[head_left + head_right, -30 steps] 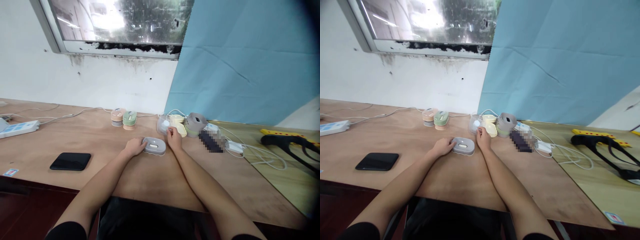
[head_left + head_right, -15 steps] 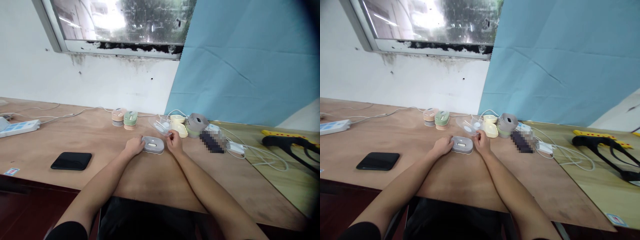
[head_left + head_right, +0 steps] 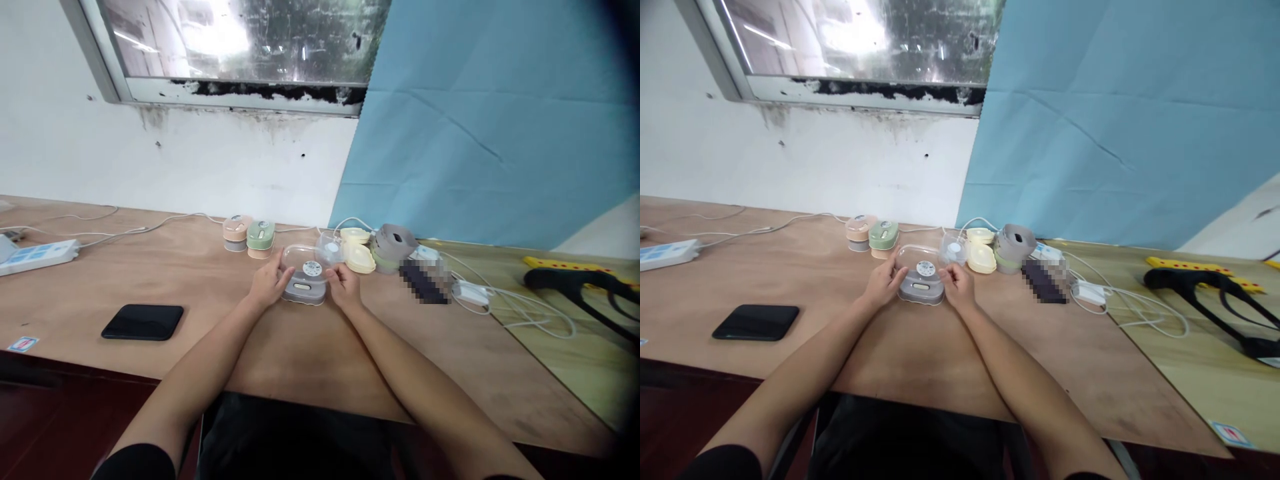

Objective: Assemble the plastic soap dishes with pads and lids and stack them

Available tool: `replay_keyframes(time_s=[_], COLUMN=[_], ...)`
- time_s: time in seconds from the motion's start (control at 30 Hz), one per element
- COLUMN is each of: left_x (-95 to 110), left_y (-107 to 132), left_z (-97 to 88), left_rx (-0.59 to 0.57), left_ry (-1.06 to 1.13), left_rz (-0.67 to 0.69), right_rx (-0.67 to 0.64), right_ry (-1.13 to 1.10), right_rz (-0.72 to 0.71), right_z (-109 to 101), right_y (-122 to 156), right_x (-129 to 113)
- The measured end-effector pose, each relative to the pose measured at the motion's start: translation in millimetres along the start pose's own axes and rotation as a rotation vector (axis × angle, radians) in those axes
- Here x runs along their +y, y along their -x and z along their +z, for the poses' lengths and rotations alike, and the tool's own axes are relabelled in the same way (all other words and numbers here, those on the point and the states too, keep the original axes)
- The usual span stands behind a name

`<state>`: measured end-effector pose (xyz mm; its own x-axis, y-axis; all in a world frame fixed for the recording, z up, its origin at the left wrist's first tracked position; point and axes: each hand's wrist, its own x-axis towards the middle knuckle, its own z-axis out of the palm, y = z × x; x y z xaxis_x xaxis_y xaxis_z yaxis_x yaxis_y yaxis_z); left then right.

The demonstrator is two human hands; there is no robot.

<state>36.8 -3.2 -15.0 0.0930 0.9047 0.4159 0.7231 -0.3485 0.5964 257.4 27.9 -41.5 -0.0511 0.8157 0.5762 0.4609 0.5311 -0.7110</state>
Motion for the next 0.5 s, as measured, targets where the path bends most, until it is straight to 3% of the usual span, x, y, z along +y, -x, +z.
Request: replay_keyframes(time_s=[0.27, 0.4, 0.5], left_x=[-5, -10, -14], left_y=[-5, -7, -7], left_z=[2.4, 6.6, 9.3], left_rx=[-0.110, -0.159, -0.206], left_ry=[-0.058, -0.109, -0.116], left_rz=[-0.169, -0.208, -0.213], right_rx=[-0.231, -0.419, -0.480], right_ry=[0.043, 0.119, 0.148], right_rz=[0.075, 0.038, 0.019], right_z=[-1, -5, -8], right_y=[-10, -14, -15], right_x=[15, 27, 32])
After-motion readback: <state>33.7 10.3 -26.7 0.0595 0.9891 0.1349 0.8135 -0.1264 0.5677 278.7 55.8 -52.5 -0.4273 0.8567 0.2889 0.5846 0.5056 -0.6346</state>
